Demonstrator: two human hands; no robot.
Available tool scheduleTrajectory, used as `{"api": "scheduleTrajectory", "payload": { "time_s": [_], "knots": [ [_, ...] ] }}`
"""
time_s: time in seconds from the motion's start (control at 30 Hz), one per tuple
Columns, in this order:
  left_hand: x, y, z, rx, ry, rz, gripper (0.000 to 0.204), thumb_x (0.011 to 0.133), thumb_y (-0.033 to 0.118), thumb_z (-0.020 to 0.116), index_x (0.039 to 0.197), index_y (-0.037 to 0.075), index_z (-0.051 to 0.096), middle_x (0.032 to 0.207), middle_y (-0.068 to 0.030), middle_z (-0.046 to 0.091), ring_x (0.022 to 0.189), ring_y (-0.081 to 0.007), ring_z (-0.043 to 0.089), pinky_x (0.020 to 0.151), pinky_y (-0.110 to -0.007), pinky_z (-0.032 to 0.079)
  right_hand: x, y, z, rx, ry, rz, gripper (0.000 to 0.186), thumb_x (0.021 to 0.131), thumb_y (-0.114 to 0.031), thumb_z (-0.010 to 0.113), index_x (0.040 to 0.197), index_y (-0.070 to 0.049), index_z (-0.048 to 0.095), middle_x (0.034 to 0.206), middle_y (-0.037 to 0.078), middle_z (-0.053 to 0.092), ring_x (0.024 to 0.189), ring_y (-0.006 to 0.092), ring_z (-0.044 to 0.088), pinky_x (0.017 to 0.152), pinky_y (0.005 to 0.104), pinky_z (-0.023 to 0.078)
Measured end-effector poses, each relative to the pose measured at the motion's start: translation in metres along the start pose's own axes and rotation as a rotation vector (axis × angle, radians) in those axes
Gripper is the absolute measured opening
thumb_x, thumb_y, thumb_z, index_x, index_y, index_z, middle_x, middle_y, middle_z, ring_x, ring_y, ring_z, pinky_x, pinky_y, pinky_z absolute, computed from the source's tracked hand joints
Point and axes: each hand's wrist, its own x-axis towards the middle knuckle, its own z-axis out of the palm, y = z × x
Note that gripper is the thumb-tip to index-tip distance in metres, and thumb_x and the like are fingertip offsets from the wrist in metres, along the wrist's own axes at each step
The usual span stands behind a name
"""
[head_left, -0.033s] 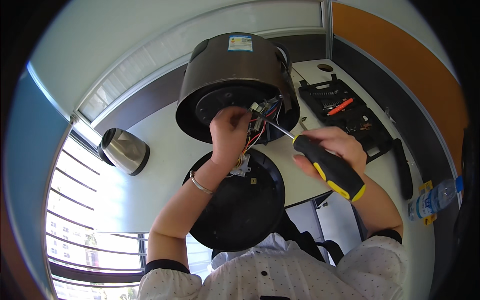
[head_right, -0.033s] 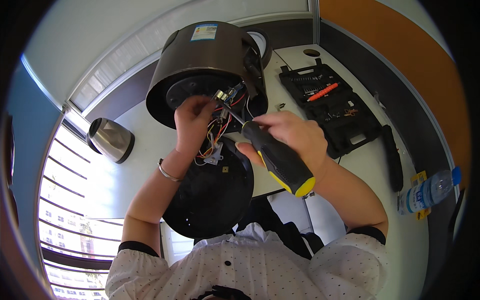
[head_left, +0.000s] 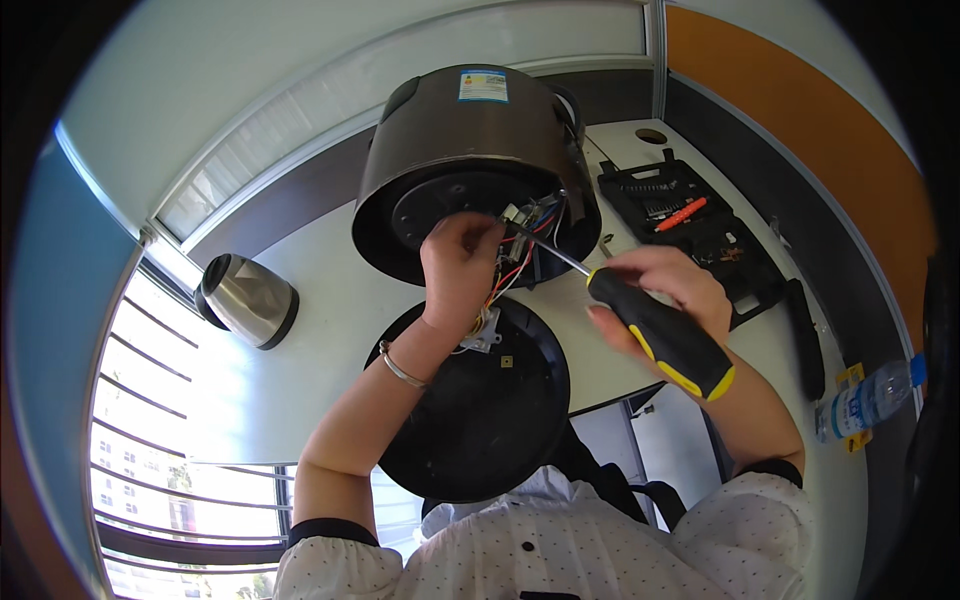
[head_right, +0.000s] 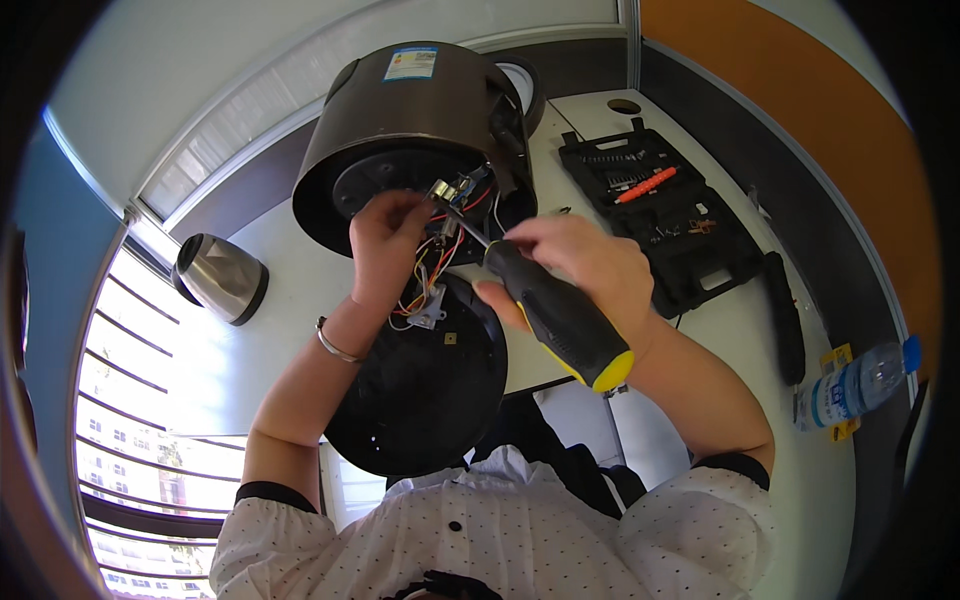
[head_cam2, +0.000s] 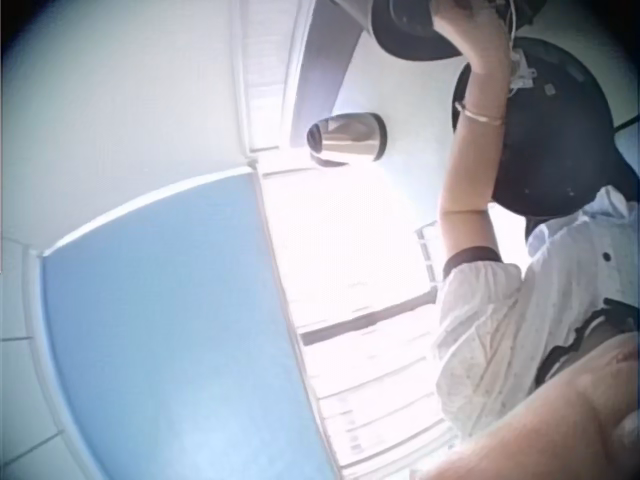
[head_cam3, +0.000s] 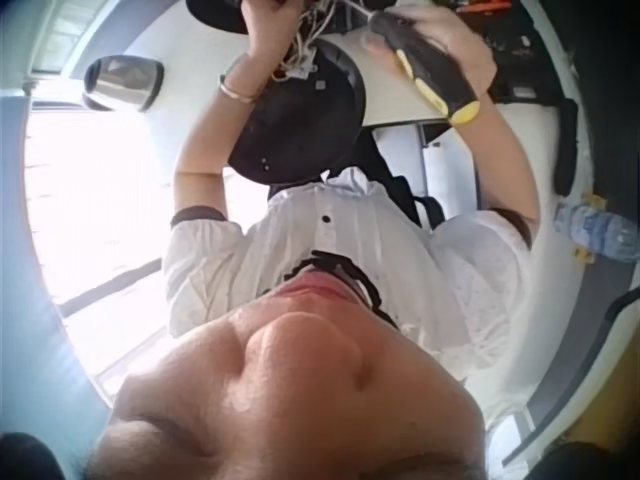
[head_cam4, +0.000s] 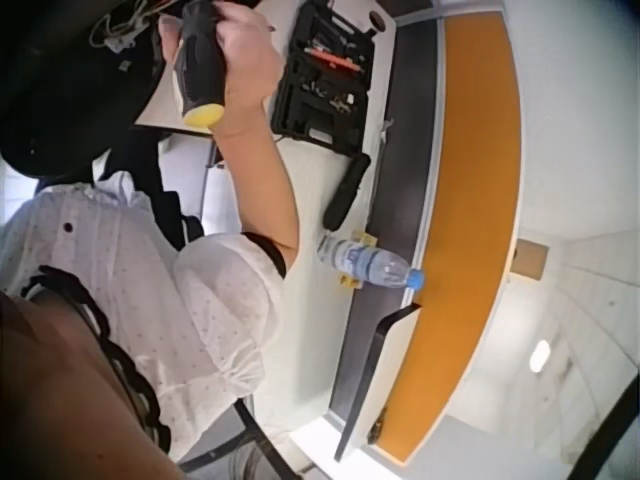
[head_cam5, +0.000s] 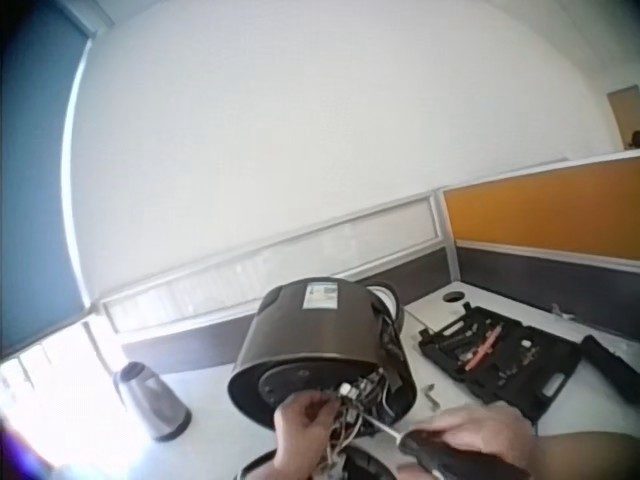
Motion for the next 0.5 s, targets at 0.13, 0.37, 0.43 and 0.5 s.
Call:
{"api": "scheduleTrajectory", "payload": {
  "time_s": [0.13, 0.37, 0.43, 0.5],
  "knots": [
    [0.000, -0.003, 0.000, 0.013, 0.006, 0.014, 0.010, 0.076, 0.003, 0.068, 0.083, -0.003, 0.065, 0.074, -0.0129, 0.064, 0.061, -0.0179, 0.062, 0.056, -0.027, 0.048, 0.009, -0.002, 0.006, 0.151, -0.029, 0.047, 0.036, 0.068, 0.005, 0.076, 0.097, 0.000, 0.054, 0.107, 0.022, 0.062, 0.086, 0.0247, 0.067, 0.074, 0.0294, 0.054],
    [-0.001, 0.005, -0.002, 0.027, -0.002, 0.001, 0.009, 0.076, 0.003, 0.067, 0.082, -0.002, 0.066, 0.075, -0.0135, 0.063, 0.062, -0.0192, 0.063, 0.056, -0.028, 0.048, 0.013, 0.001, 0.006, 0.105, -0.217, 0.018, 0.036, 0.067, 0.008, 0.075, 0.095, -0.001, 0.054, 0.099, 0.020, 0.064, 0.084, 0.0245, 0.068, 0.074, 0.0285, 0.054],
    [-0.001, 0.005, 0.000, 0.033, -0.006, 0.031, 0.008, 0.077, 0.003, 0.067, 0.083, -0.003, 0.065, 0.074, -0.0112, 0.064, 0.063, -0.0160, 0.062, 0.056, -0.026, 0.048, 0.008, 0.001, 0.013, 0.013, -0.109, -0.083, 0.039, 0.065, 0.002, 0.079, 0.097, -0.003, 0.057, 0.086, 0.016, 0.065, 0.073, 0.0235, 0.067, 0.064, 0.0276, 0.054],
    [-0.002, 0.006, 0.001, 0.051, -0.006, 0.078, 0.008, 0.080, 0.002, 0.066, 0.086, -0.004, 0.064, 0.071, -0.0064, 0.064, 0.063, -0.0086, 0.060, 0.055, -0.022, 0.046, 0.002, 0.001, 0.017, -0.085, -0.053, -0.160, 0.042, 0.063, -0.003, 0.082, 0.099, -0.004, 0.060, 0.082, 0.013, 0.065, 0.064, 0.0227, 0.066, 0.054, 0.0255, 0.053]
  ]
}}
